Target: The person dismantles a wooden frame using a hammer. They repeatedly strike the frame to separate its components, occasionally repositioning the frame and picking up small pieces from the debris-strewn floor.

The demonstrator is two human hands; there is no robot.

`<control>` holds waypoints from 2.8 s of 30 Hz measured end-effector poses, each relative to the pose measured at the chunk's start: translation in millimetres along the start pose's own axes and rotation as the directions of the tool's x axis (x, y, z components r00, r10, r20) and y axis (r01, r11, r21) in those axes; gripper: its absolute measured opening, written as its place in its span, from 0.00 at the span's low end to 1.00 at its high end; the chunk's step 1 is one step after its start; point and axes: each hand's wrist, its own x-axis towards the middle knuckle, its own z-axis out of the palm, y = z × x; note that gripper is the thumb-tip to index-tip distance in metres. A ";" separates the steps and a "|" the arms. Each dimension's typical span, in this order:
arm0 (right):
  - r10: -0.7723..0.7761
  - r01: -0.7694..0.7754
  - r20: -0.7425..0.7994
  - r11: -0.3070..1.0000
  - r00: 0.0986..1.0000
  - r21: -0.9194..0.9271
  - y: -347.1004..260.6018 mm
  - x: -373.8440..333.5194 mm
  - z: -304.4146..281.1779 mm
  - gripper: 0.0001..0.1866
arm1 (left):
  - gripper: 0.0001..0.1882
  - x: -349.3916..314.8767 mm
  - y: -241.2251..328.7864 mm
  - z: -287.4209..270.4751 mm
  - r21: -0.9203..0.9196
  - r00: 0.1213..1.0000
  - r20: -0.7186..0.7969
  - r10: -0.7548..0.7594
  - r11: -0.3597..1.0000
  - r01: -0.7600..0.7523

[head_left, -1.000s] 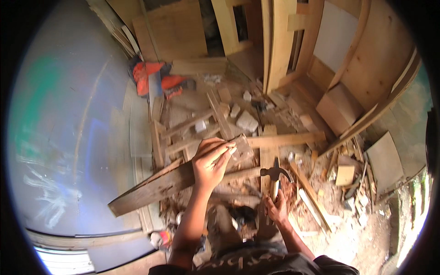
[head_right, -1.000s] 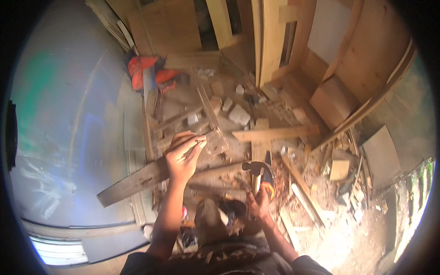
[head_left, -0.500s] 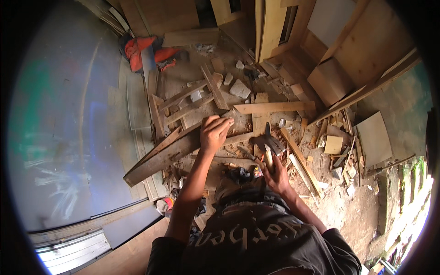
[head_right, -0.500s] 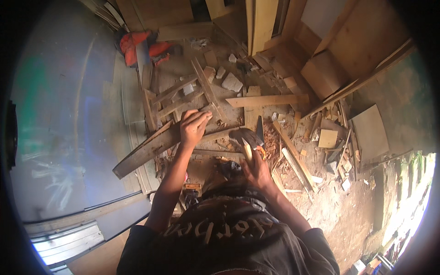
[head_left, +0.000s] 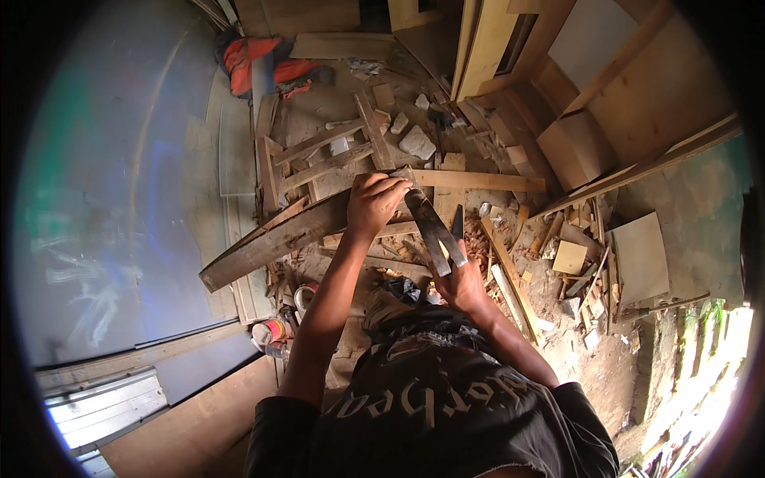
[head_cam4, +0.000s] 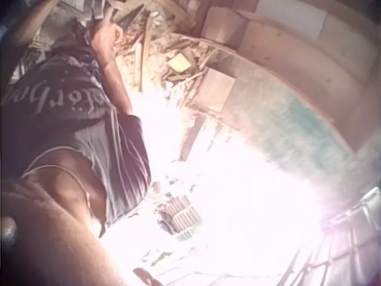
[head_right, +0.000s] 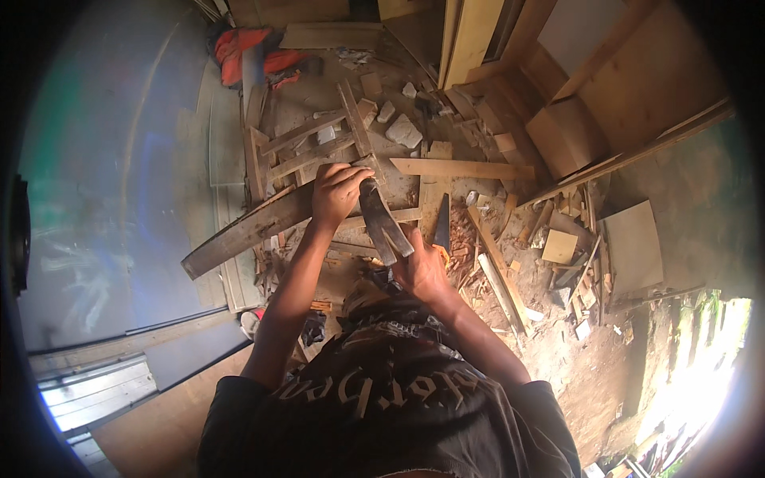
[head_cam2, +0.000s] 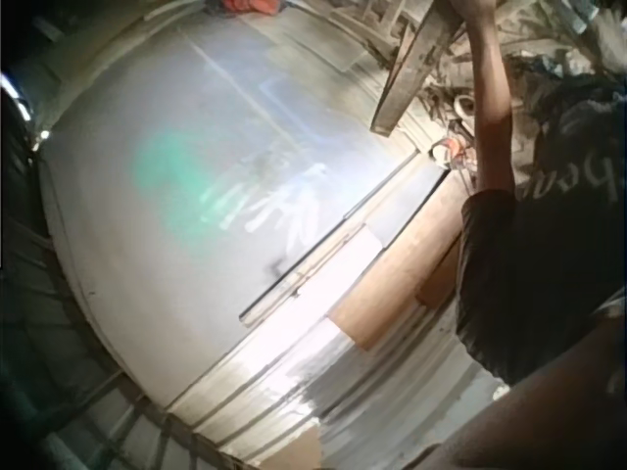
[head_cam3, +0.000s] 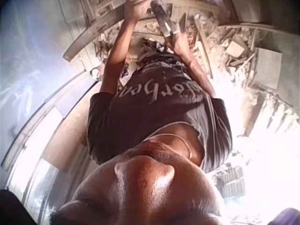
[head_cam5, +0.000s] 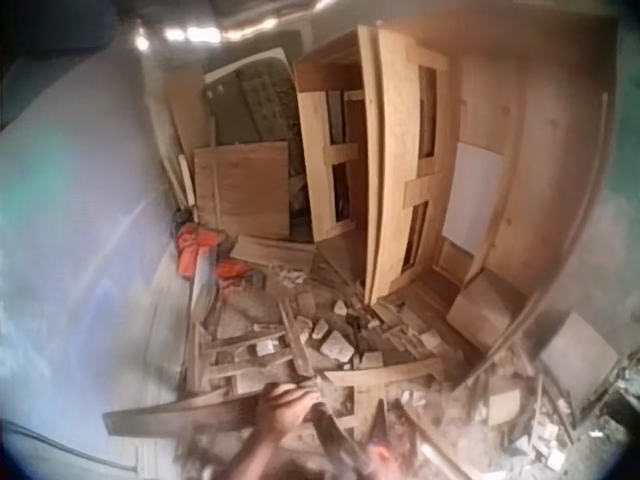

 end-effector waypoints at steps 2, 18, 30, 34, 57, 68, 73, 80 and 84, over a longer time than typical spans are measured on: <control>0.070 -0.070 -0.005 0.998 0.998 0.004 1.4 6.2 5.2 0.26 | 0.09 1.2 0.1 -2.0 0.042 1.000 0.031 0.000 0.999 -0.001; -0.390 0.344 -0.215 0.913 0.895 -0.221 -40.4 29.8 -12.0 0.32 | 0.07 5.8 1.3 -4.4 -0.048 0.999 -0.011 -0.047 0.998 0.046; -0.204 0.197 -0.112 0.978 0.973 -0.069 -20.9 20.4 -0.8 0.28 | 0.13 2.7 -0.1 -0.5 -0.084 0.996 0.007 -0.085 0.993 0.086; 0.044 -0.039 -0.082 0.997 0.996 0.065 -23.3 24.0 4.2 0.24 | 0.11 2.2 -0.8 -0.1 -0.053 0.996 0.022 -0.090 0.994 0.091; -0.030 0.026 -0.170 0.999 0.985 -0.027 -37.1 33.5 -8.0 0.08 | 0.09 5.0 2.2 -3.1 -0.027 0.992 0.046 -0.119 0.992 0.121; 0.113 -0.082 -0.184 0.983 0.976 0.165 -43.5 27.5 -4.8 0.10 | 0.14 2.7 -3.0 -5.7 -0.036 0.974 0.187 -0.127 0.990 0.135; 0.062 -0.032 -0.183 0.987 0.981 0.159 -54.4 6.6 -23.5 0.17 | 0.16 26.2 -0.5 -31.6 0.121 0.976 0.070 -0.205 0.973 0.196; -0.103 0.100 -0.067 0.994 0.992 -0.042 0.9 -12.9 -6.7 0.24 | 0.32 11.1 -16.9 -5.3 0.358 0.783 0.146 -0.605 0.770 0.528; -0.193 0.152 -0.112 0.941 0.975 -0.301 -15.8 10.6 -6.1 0.24 | 0.31 13.2 -11.6 -12.4 0.356 0.787 0.144 -0.600 0.773 0.524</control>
